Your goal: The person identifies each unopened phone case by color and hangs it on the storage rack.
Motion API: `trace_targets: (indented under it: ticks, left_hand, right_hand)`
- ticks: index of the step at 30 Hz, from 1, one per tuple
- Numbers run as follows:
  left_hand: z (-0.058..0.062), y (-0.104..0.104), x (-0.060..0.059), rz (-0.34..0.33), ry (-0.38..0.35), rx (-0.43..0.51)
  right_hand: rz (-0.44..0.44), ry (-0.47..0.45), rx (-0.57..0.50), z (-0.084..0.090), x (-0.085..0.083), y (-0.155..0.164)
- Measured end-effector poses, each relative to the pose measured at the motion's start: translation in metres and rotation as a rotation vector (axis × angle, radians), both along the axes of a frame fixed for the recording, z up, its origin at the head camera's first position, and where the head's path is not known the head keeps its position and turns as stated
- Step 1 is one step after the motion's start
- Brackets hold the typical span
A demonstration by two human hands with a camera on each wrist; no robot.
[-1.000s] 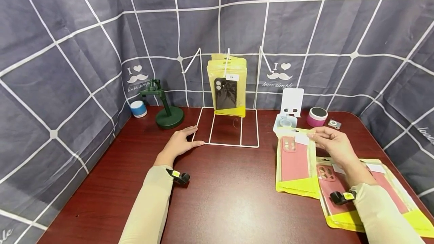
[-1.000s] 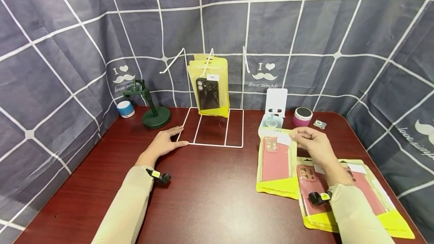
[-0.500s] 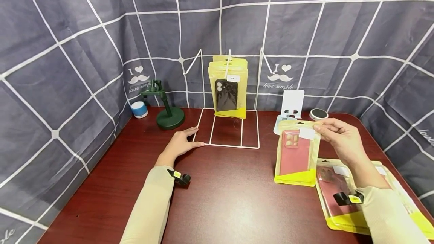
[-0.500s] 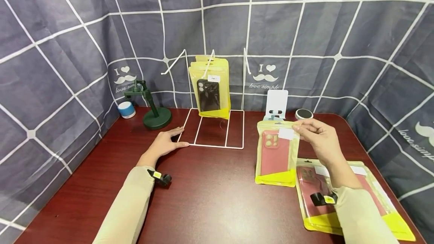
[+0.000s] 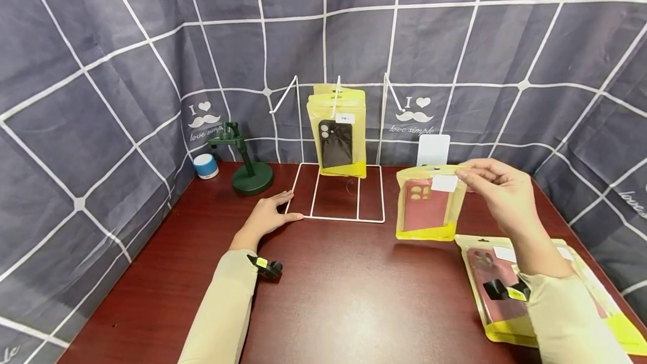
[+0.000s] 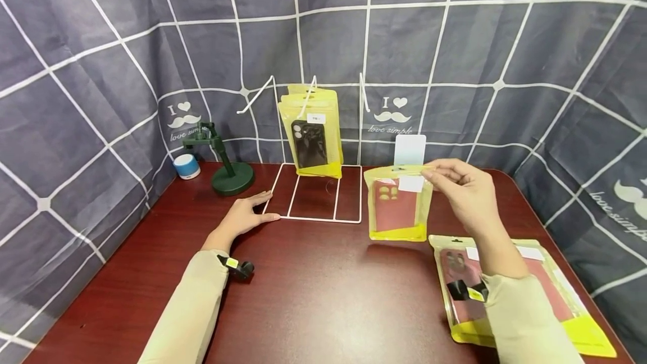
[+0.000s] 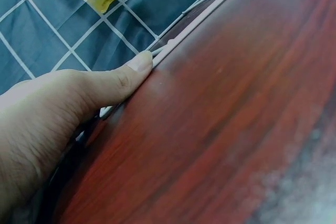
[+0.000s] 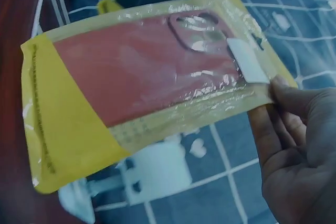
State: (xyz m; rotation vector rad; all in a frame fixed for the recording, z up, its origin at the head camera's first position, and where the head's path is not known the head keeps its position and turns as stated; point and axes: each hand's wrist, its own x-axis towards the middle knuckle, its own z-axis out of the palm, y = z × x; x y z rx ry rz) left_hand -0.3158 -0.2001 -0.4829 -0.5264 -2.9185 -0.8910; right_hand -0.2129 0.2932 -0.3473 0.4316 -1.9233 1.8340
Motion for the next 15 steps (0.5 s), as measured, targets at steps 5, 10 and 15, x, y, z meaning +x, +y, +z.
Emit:
trace_targets:
  ticks: [5, 10, 15]
  left_hand:
    - [-0.001, -0.005, 0.000, 0.019, 0.011, 0.002]
    - [-0.002, -0.004, -0.001, 0.014, -0.006, -0.002]
    - [-0.002, 0.001, -0.001, 0.015, -0.018, -0.001]
  right_hand:
    - [-0.013, 0.045, -0.031, 0.024, -0.003, -0.027]
    - [-0.039, 0.121, -0.135, 0.047, -0.009, -0.053]
    - [-0.115, 0.213, -0.177, 0.065, -0.020, -0.075]
